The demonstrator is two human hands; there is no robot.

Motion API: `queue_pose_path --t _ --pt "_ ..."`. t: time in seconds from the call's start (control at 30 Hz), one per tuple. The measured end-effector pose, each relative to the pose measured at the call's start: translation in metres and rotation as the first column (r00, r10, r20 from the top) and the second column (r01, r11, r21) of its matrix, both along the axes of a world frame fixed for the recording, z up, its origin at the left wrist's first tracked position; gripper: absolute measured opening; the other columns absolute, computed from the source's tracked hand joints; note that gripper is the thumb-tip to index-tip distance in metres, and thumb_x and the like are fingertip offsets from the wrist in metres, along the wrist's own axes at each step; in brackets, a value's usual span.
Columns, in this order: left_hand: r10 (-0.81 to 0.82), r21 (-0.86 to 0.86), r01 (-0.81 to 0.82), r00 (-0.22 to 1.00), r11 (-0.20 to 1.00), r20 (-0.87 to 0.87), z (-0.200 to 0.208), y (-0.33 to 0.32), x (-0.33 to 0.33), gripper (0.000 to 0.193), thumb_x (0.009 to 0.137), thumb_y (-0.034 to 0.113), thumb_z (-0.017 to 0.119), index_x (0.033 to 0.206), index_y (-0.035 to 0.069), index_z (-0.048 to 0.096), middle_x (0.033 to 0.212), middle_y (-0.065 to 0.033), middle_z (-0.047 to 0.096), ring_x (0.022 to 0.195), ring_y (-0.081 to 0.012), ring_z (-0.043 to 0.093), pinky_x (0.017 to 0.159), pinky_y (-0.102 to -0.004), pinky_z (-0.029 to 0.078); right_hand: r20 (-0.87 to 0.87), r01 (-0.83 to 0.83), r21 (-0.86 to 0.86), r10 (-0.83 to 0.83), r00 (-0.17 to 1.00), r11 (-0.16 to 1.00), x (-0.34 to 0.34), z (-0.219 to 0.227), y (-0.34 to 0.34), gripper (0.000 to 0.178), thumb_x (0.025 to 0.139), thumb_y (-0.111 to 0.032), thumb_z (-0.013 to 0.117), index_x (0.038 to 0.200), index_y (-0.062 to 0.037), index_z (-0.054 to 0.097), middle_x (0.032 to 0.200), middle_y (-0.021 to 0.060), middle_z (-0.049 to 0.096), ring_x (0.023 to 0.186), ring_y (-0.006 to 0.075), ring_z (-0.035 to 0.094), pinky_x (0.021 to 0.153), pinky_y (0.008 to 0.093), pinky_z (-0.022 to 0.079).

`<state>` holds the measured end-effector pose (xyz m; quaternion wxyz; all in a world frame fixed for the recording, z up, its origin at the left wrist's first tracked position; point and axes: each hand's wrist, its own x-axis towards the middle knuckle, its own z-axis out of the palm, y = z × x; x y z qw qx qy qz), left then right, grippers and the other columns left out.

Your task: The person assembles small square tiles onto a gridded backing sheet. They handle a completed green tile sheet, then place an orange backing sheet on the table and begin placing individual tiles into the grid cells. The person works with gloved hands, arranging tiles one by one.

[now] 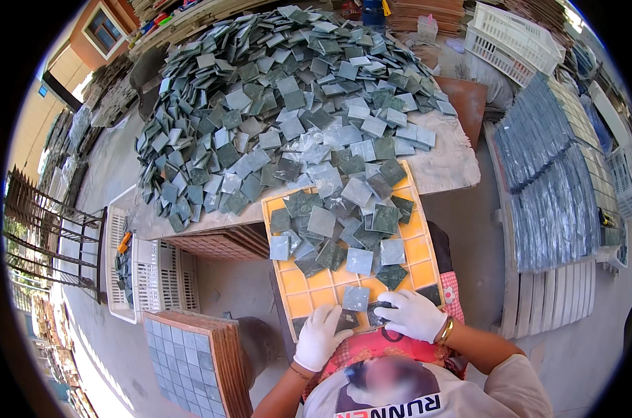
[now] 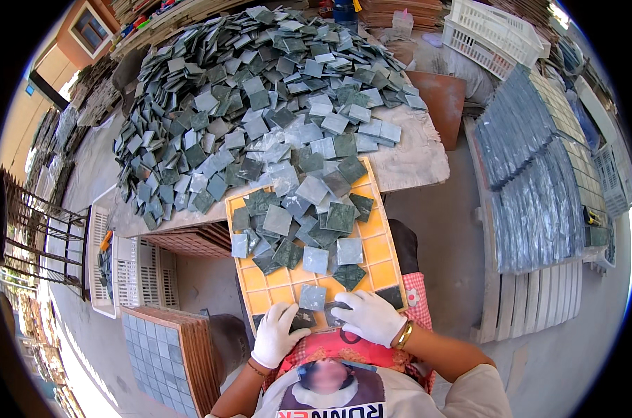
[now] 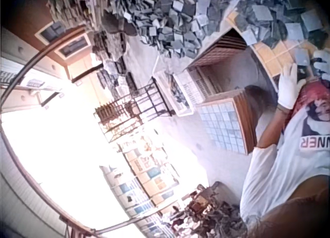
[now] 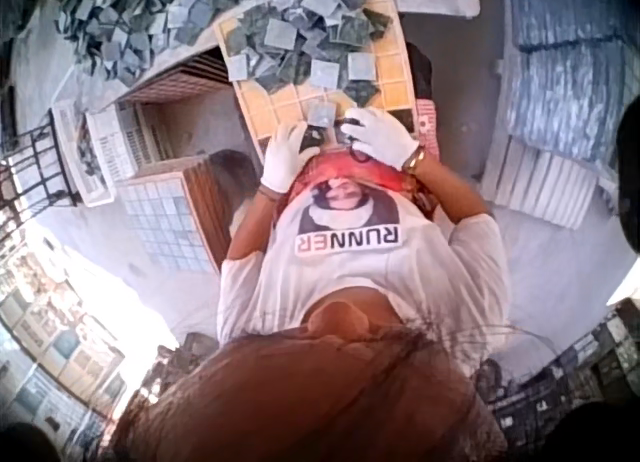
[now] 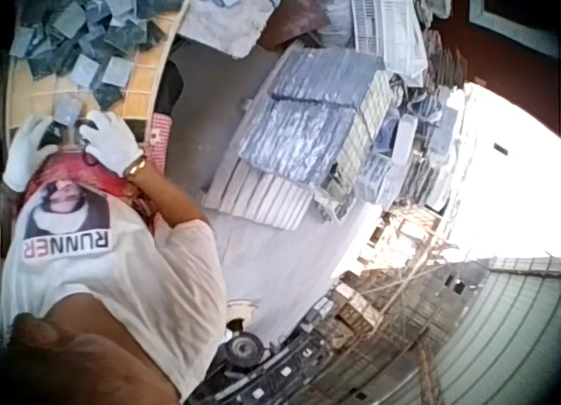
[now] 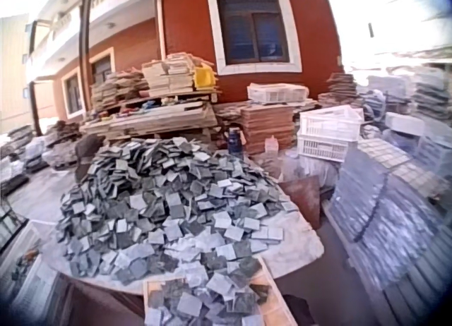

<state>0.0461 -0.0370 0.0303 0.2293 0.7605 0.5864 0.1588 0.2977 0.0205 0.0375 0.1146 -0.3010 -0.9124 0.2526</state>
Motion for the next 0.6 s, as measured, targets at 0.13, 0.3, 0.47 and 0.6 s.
queue_pose_path --t 0.13,0.3,0.47,0.6 --pt "0.001 -0.005 -0.001 0.999 1.000 0.035 0.004 -0.001 0.006 0.054 0.070 0.026 0.078 0.113 0.000 0.058 0.108 -0.0143 0.055 0.101 -0.0335 0.055 0.085 -0.0416 0.047 -0.026 0.078 0.014 -0.078 0.997 0.997 -0.007 -0.009 -0.009 0.028 0.080 -0.022 0.065 0.105 -0.0114 0.059 0.111 0.0086 0.051 0.096 0.0283 0.056 0.086 0.0378 0.047" --pt "-0.008 0.019 0.007 0.999 1.000 0.051 -0.004 -0.005 0.020 0.055 0.069 0.025 0.078 0.114 0.001 0.058 0.109 -0.0140 0.055 0.100 -0.0332 0.056 0.084 -0.0419 0.048 -0.139 0.075 -0.054 -0.082 0.987 0.996 -0.001 -0.014 -0.006 0.024 0.080 -0.022 0.065 0.101 -0.0106 0.061 0.109 0.0083 0.054 0.096 0.0263 0.057 0.085 0.0365 0.048" --pt "0.225 -0.030 -0.224 0.969 0.974 0.101 -0.004 -0.006 0.025 0.065 0.063 0.023 0.083 0.117 0.001 0.054 0.110 -0.0150 0.055 0.096 -0.0327 0.057 0.080 -0.0401 0.049 -0.116 0.142 -0.002 -0.141 0.983 0.990 -0.016 0.012 0.012 0.037 0.079 -0.019 0.066 0.114 -0.0098 0.055 0.114 0.0079 0.054 0.092 0.0246 0.060 0.080 0.0375 0.050" --pt "0.050 0.067 -0.053 0.998 0.996 0.044 0.002 0.008 0.021 0.069 0.061 0.023 0.084 0.118 -0.001 0.053 0.109 -0.0165 0.054 0.092 -0.0324 0.057 0.079 -0.0387 0.049 0.035 0.106 0.065 -0.108 0.994 0.992 -0.041 0.013 0.030 0.031 0.077 -0.018 0.066 0.105 -0.0092 0.054 0.102 0.0101 0.054 0.084 0.0235 0.064 0.067 0.0356 0.054"
